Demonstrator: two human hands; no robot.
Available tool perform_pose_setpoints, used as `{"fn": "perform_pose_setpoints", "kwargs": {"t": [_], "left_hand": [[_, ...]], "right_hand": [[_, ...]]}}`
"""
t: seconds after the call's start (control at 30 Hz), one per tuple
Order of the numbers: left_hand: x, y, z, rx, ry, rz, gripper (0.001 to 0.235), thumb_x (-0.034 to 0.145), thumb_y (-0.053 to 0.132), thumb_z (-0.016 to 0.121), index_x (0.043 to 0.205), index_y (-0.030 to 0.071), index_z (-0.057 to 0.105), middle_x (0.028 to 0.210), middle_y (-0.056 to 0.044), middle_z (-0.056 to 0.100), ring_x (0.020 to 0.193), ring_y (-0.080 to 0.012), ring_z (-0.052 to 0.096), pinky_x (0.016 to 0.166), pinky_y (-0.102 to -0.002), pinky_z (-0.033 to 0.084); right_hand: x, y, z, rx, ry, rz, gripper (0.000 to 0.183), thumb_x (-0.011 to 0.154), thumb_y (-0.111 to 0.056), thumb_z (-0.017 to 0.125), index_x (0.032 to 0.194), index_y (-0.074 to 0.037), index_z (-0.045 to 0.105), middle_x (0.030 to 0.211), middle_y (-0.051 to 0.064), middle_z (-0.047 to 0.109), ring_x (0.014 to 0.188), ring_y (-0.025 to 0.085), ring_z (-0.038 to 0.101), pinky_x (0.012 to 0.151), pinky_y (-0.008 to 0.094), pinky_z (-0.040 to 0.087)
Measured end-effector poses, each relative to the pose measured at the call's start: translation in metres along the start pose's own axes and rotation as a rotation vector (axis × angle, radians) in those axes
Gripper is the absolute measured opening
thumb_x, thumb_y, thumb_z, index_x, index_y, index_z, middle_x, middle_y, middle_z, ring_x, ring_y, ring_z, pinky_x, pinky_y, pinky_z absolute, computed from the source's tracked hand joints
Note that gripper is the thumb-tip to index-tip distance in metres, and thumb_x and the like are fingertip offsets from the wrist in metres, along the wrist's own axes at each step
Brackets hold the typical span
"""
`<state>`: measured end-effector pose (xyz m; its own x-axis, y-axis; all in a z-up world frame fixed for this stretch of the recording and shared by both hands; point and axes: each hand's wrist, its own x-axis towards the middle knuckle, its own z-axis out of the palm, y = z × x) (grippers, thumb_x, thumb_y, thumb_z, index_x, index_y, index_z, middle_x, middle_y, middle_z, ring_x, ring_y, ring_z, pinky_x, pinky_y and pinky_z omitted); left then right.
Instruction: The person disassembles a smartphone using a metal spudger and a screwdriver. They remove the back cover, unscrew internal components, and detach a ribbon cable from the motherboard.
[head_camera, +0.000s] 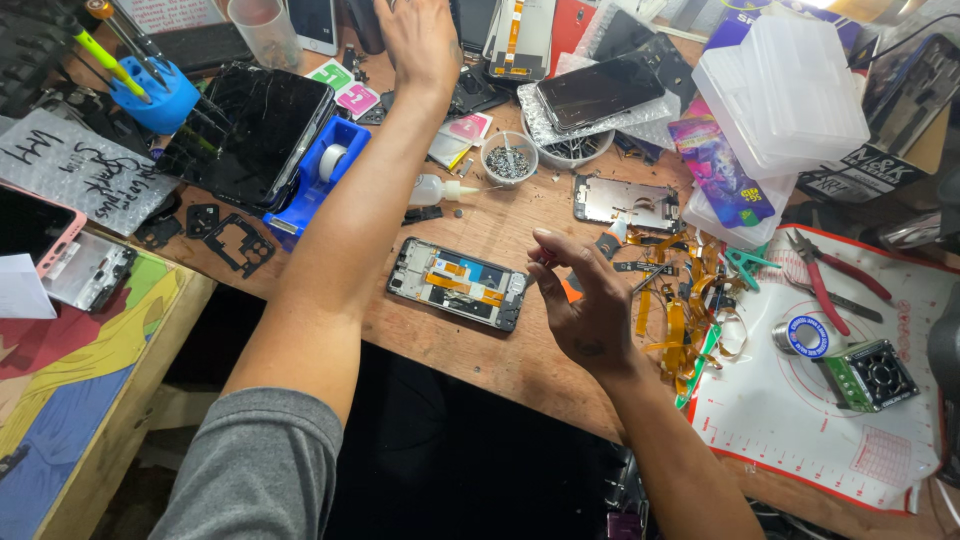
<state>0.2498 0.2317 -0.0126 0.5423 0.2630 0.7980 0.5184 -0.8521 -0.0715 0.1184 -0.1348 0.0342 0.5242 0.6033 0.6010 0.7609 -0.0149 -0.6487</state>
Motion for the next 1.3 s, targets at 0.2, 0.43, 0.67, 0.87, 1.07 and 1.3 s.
{"fn": "perform_pose_setpoints", "kwargs": {"t": [0.2, 0.43, 0.67, 0.87, 1.07, 1.3], "left_hand": [[-0.012, 0.013, -0.001, 0.055, -0.195, -0.040, 0.056, 0.072, 0.009, 0.077, 0.124, 0.010, 0.056, 0.086, -0.013, 0.070, 0.082, -0.0304, 0.071, 0.082, -0.046, 0.042], [-0.015, 0.017, -0.001, 0.075, -0.261, -0.049, 0.076, 0.066, 0.011, 0.080, 0.135, 0.008, 0.047, 0.083, -0.013, 0.072, 0.078, -0.0300, 0.072, 0.079, -0.044, 0.042], [-0.011, 0.014, 0.008, 0.053, -0.229, -0.107, 0.053, 0.069, 0.011, 0.080, 0.117, 0.011, 0.058, 0.085, -0.012, 0.072, 0.082, -0.0296, 0.071, 0.081, -0.044, 0.042], [-0.015, 0.011, 0.013, 0.027, -0.196, -0.133, 0.053, 0.067, 0.010, 0.082, 0.115, 0.009, 0.059, 0.083, -0.012, 0.071, 0.082, -0.0300, 0.071, 0.082, -0.044, 0.043], [-0.019, 0.003, 0.009, -0.023, -0.219, -0.196, 0.067, 0.063, 0.016, 0.086, 0.120, 0.007, 0.054, 0.084, -0.014, 0.072, 0.082, -0.0318, 0.072, 0.082, -0.045, 0.043], [-0.022, 0.001, -0.004, -0.068, -0.247, -0.284, 0.078, 0.063, 0.020, 0.087, 0.127, 0.002, 0.046, 0.088, -0.016, 0.073, 0.087, -0.0347, 0.071, 0.085, -0.047, 0.044]], "right_hand": [[0.000, 0.001, 0.001, -0.015, 0.004, 0.008, 0.041, 0.093, 0.003, 0.076, 0.131, -0.005, 0.062, 0.107, 0.013, 0.074, 0.098, 0.020, 0.074, 0.089, 0.033, 0.060], [0.000, 0.003, 0.000, -0.009, 0.003, 0.005, 0.041, 0.093, 0.003, 0.075, 0.132, -0.004, 0.062, 0.108, 0.013, 0.074, 0.099, 0.021, 0.074, 0.089, 0.033, 0.061], [0.000, 0.003, 0.000, -0.019, 0.005, 0.000, 0.041, 0.093, 0.002, 0.076, 0.131, -0.005, 0.061, 0.108, 0.013, 0.074, 0.099, 0.021, 0.074, 0.089, 0.033, 0.061], [-0.001, 0.003, 0.001, -0.036, 0.002, -0.007, 0.042, 0.093, 0.002, 0.076, 0.132, -0.005, 0.061, 0.109, 0.013, 0.074, 0.099, 0.021, 0.074, 0.089, 0.033, 0.061], [0.000, 0.004, 0.000, -0.042, -0.003, -0.017, 0.042, 0.093, 0.002, 0.076, 0.131, -0.005, 0.060, 0.109, 0.013, 0.073, 0.099, 0.020, 0.074, 0.088, 0.032, 0.061], [0.000, 0.002, -0.001, -0.057, -0.007, 0.003, 0.040, 0.093, 0.001, 0.077, 0.130, -0.004, 0.062, 0.108, 0.013, 0.074, 0.098, 0.021, 0.074, 0.088, 0.033, 0.060]]}}
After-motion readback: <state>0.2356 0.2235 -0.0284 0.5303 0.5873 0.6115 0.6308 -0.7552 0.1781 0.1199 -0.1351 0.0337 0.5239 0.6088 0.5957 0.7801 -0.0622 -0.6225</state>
